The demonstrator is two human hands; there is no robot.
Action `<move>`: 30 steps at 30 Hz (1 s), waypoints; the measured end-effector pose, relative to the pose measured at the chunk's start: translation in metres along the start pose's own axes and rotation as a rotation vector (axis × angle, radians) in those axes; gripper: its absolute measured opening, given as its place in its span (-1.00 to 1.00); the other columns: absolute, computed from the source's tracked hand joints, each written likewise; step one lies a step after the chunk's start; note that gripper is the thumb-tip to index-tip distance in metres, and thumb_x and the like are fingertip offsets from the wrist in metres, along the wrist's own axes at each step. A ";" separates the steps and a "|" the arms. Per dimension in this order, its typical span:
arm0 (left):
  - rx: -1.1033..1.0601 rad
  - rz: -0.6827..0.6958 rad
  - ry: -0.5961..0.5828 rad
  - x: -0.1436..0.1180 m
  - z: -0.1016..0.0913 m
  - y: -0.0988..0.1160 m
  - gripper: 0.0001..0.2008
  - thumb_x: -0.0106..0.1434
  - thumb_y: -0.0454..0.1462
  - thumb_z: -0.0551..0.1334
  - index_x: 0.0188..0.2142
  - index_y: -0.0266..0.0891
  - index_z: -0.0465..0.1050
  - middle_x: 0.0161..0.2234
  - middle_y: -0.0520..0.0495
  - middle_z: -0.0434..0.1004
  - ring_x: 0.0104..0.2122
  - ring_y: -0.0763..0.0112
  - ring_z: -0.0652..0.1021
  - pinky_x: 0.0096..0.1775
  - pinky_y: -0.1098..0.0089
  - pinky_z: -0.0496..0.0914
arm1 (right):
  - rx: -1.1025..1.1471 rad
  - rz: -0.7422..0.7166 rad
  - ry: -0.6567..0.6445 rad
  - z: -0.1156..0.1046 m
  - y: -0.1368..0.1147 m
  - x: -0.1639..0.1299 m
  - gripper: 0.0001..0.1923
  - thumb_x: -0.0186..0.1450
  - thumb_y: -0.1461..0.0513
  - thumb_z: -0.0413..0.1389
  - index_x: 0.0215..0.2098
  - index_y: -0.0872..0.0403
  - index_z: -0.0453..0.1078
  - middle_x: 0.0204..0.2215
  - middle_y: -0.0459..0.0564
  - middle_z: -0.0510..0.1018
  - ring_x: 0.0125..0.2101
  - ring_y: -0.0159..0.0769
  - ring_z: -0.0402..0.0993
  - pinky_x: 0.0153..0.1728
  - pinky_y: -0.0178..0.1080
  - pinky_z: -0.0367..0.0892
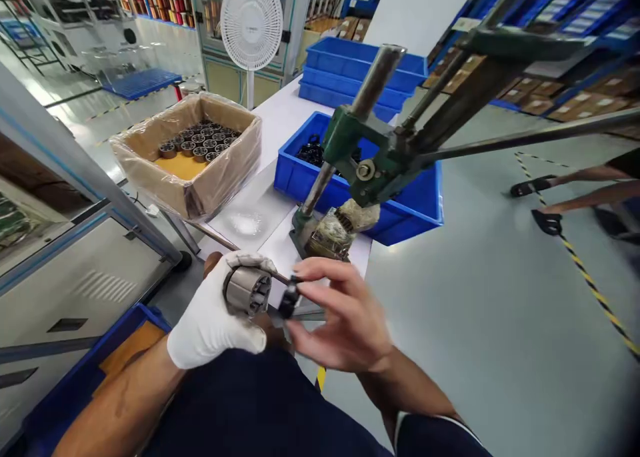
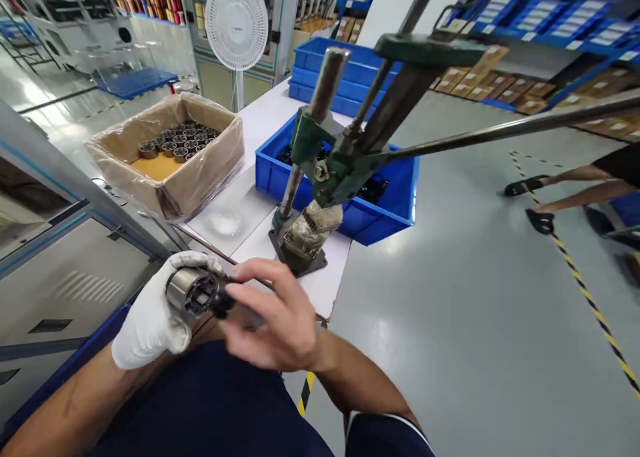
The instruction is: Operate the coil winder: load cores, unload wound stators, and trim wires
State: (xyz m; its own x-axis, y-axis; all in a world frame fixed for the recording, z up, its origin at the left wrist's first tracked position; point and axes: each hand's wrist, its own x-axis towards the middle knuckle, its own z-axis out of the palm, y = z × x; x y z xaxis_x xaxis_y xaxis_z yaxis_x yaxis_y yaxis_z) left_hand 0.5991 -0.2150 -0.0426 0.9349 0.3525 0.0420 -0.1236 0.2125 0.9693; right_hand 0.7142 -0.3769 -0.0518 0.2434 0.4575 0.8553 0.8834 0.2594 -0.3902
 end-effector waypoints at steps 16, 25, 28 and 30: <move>0.108 0.039 0.106 -0.020 -0.007 0.000 -0.26 -0.28 -0.13 0.62 -0.08 -0.19 0.47 -0.09 -0.11 0.58 -0.13 0.19 0.61 -0.09 0.31 0.52 | 0.025 0.004 -0.084 0.024 -0.015 0.010 -0.56 0.29 0.29 0.24 0.12 0.17 0.35 -0.16 0.19 0.49 -0.16 -0.11 0.47 -0.22 -0.05 0.47; 0.230 0.049 0.131 -0.021 -0.009 0.005 -0.31 -0.26 -0.24 0.59 -0.09 -0.19 0.47 -0.14 -0.10 0.61 -0.18 0.19 0.62 -0.12 0.29 0.54 | 0.026 -0.025 -0.094 0.031 -0.012 0.009 -0.59 0.31 0.29 0.22 0.11 0.16 0.35 -0.18 0.18 0.50 -0.18 -0.13 0.47 -0.23 -0.06 0.48; 0.380 0.113 0.199 -0.020 -0.009 0.007 -0.49 -0.10 -0.26 0.48 -0.11 -0.22 0.47 -0.18 -0.09 0.61 -0.19 0.21 0.62 -0.11 0.28 0.54 | 0.020 -0.038 -0.078 0.038 -0.008 0.007 -0.61 0.29 0.32 0.22 0.08 0.18 0.36 -0.20 0.19 0.50 -0.19 -0.13 0.48 -0.25 -0.08 0.48; 0.464 0.150 0.239 -0.018 -0.010 0.004 -0.57 -0.03 -0.25 0.41 -0.12 -0.23 0.47 -0.17 -0.09 0.60 -0.17 0.21 0.61 -0.08 0.25 0.53 | 0.033 -0.035 -0.082 0.042 -0.004 0.008 -0.59 0.27 0.27 0.27 0.06 0.20 0.36 -0.19 0.21 0.50 -0.17 -0.11 0.49 -0.22 -0.07 0.48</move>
State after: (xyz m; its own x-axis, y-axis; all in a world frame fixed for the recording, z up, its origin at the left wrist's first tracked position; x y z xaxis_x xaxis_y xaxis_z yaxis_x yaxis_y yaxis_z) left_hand 0.5782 -0.2117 -0.0417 0.8095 0.5574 0.1845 -0.0396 -0.2617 0.9643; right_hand 0.6954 -0.3389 -0.0578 0.1776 0.5152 0.8385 0.8770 0.3037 -0.3723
